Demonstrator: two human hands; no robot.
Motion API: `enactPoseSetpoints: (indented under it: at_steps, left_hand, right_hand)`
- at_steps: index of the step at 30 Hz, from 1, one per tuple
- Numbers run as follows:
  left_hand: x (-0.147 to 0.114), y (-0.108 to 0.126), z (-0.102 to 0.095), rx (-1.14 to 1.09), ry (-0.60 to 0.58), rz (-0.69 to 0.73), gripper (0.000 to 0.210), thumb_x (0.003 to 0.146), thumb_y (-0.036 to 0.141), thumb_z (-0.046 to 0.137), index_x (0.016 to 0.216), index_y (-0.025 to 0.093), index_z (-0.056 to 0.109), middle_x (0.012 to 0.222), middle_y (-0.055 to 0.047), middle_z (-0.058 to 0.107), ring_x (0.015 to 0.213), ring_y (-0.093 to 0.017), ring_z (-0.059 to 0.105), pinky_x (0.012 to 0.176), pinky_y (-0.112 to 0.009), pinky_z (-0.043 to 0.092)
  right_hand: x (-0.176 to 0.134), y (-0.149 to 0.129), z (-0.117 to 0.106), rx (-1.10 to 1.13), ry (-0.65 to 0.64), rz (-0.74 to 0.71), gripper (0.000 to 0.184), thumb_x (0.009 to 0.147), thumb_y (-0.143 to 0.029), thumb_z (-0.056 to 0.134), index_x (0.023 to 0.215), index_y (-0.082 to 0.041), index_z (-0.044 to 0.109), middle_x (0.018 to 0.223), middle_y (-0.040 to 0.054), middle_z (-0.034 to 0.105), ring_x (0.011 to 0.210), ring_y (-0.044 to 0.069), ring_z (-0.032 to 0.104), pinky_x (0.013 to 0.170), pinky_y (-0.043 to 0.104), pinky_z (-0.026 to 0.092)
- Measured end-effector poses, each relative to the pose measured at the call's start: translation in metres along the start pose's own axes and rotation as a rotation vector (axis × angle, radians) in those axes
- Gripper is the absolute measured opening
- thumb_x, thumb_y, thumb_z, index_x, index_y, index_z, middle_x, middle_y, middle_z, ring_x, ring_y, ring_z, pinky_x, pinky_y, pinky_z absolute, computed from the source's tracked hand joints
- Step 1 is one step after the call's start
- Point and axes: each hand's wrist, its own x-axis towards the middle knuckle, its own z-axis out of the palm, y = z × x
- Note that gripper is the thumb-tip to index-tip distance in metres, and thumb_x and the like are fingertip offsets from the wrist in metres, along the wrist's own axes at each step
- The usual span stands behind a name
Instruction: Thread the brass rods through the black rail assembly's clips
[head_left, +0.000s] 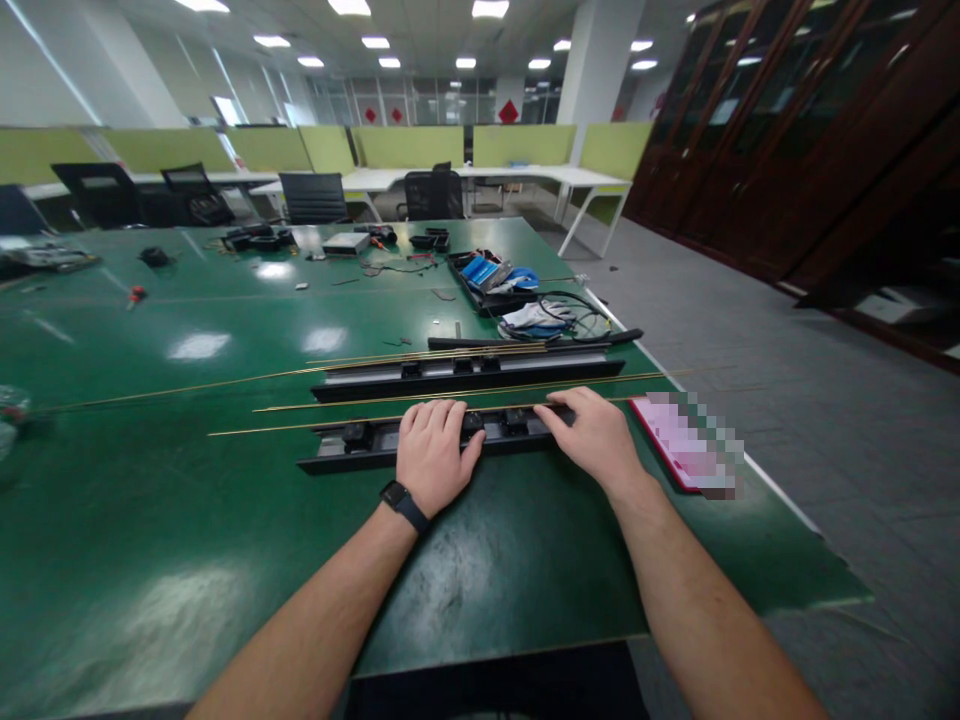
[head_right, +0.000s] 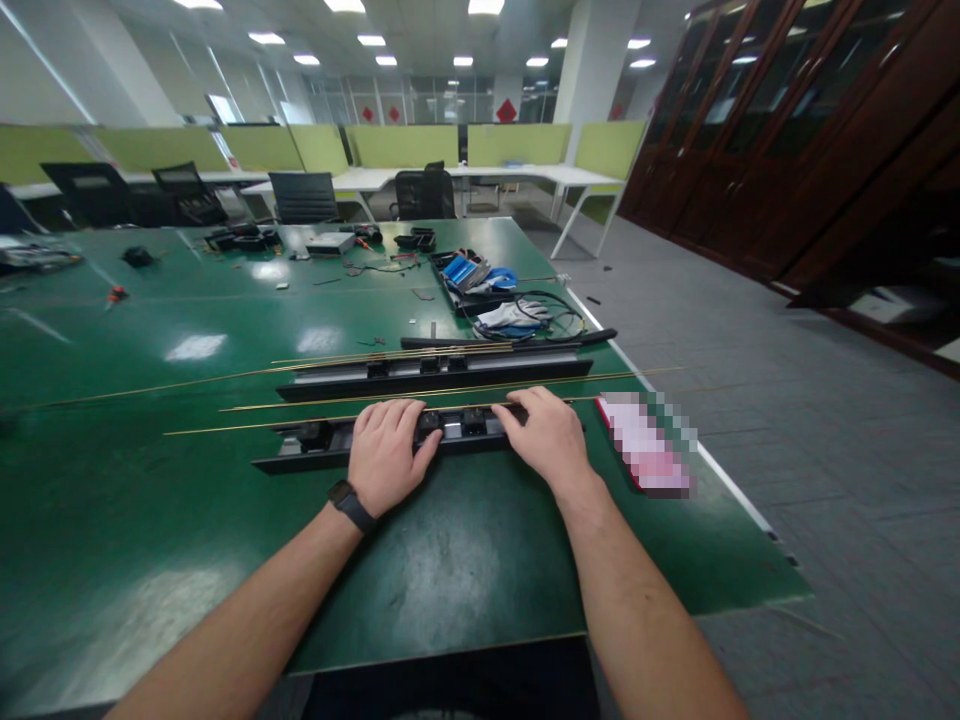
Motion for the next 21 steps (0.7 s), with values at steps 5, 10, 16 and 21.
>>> enactPoseSetpoints:
  at_steps: [5, 10, 16, 21]
  left_hand:
    - [0.0005, 0.0009, -0.0003, -0.005, -0.006, -0.003, 0.036, 0.102, 0.043, 0.055, 0.128, 0.02, 0.064, 0.127, -0.014, 0.071, 0.12, -0.032, 0.062, 0.11, -0.049, 0.04]
    - [0.0007, 0.001, 0.0002, -0.013, 0.001, -0.004, 0.035, 0.101, 0.042, 0.056, 0.128, 0.021, 0.065, 0.127, -0.014, 0.071, 0.119, -0.032, 0.062, 0.109, -0.049, 0.04]
    - [0.0009, 0.0007, -0.0006, -0.005, -0.001, -0.004, 0.036, 0.102, 0.043, 0.055, 0.128, 0.02, 0.064, 0.127, -0.014, 0.071, 0.12, -0.032, 0.061, 0.11, -0.049, 0.039]
    - [0.001, 0.0009, -0.0002, -0.002, -0.004, -0.007, 0.036, 0.101, 0.043, 0.056, 0.127, 0.02, 0.064, 0.126, -0.014, 0.071, 0.12, -0.033, 0.061, 0.109, -0.05, 0.04]
  right_hand:
    - [0.0001, -0.0022, 0.0027, 0.0, -0.012, -0.016, 0.028, 0.101, -0.045, 0.06, 0.104, -0.024, 0.078, 0.105, 0.0066, 0.077, 0.098, 0.024, 0.072, 0.092, 0.038, 0.055]
    - [0.0021, -0.0011, -0.0015, -0.031, -0.023, 0.026, 0.028, 0.1, -0.045, 0.061, 0.097, -0.025, 0.079, 0.102, 0.0064, 0.076, 0.096, 0.024, 0.072, 0.088, 0.038, 0.054]
    - [0.0003, -0.0022, 0.0003, 0.01, 0.001, -0.018, 0.026, 0.098, -0.044, 0.066, 0.106, -0.024, 0.079, 0.108, 0.0059, 0.077, 0.101, 0.024, 0.072, 0.095, 0.038, 0.054]
    - [0.0, -0.0033, 0.0028, -0.002, 0.003, -0.012, 0.027, 0.1, -0.045, 0.062, 0.102, -0.024, 0.079, 0.104, 0.0063, 0.077, 0.098, 0.024, 0.072, 0.093, 0.038, 0.054]
